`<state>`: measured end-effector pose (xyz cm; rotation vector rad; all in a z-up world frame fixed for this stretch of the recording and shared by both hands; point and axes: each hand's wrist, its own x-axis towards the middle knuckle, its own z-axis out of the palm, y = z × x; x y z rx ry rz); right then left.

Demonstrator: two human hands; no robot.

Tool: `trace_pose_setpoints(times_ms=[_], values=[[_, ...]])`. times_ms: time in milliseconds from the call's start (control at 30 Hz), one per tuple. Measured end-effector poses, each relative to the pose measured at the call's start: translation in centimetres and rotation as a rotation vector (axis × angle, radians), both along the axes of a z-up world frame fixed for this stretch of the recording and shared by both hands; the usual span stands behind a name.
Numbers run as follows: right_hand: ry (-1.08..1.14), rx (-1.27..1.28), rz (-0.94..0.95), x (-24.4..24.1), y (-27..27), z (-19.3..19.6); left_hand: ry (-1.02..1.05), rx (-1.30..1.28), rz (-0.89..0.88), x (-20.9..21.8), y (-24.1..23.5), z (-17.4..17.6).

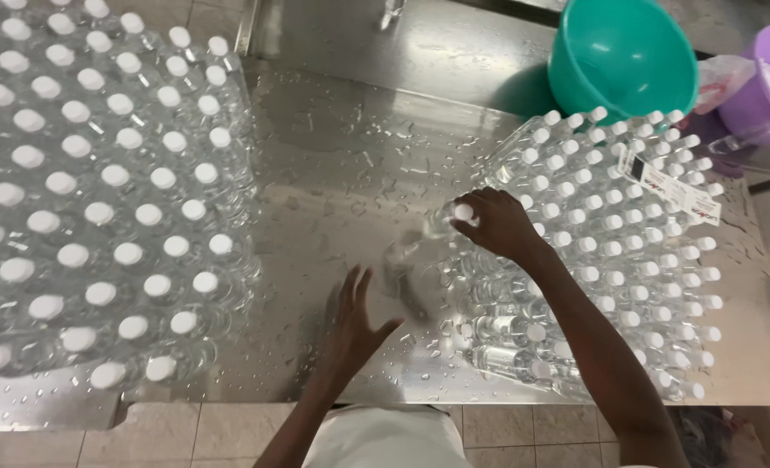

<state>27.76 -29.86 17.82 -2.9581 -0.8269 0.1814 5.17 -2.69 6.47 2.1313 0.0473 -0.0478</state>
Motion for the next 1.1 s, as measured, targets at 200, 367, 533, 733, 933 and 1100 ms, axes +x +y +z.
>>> trace_pose_setpoints(times_ms=[200,367,533,733,933,1100], values=[[0.170,0.374,0.178,-10.1,5.7,8.4,-0.112,0.008,-0.117,3.9,0.3,5.5],[0.241,0.367,0.275,-14.7,9.0,13.9,-0.124,-0.016,-0.088,2.4,1.3,5.3],[0.233,0.376,0.106,-14.7,7.5,14.9,0.214,-0.240,-0.028,2.7,3.0,3.8],[0.210,0.291,-0.014,-15.4,5.4,13.8,0.360,0.041,-0.013,3.5,6.3,-4.0],[0.287,0.127,-0.012,-16.2,4.9,11.3,0.397,0.089,-0.047,3.7,8.0,-5.5],[0.294,0.075,0.019,-16.3,4.7,9.7,0.452,0.192,-0.099,4.3,8.1,-2.8]])
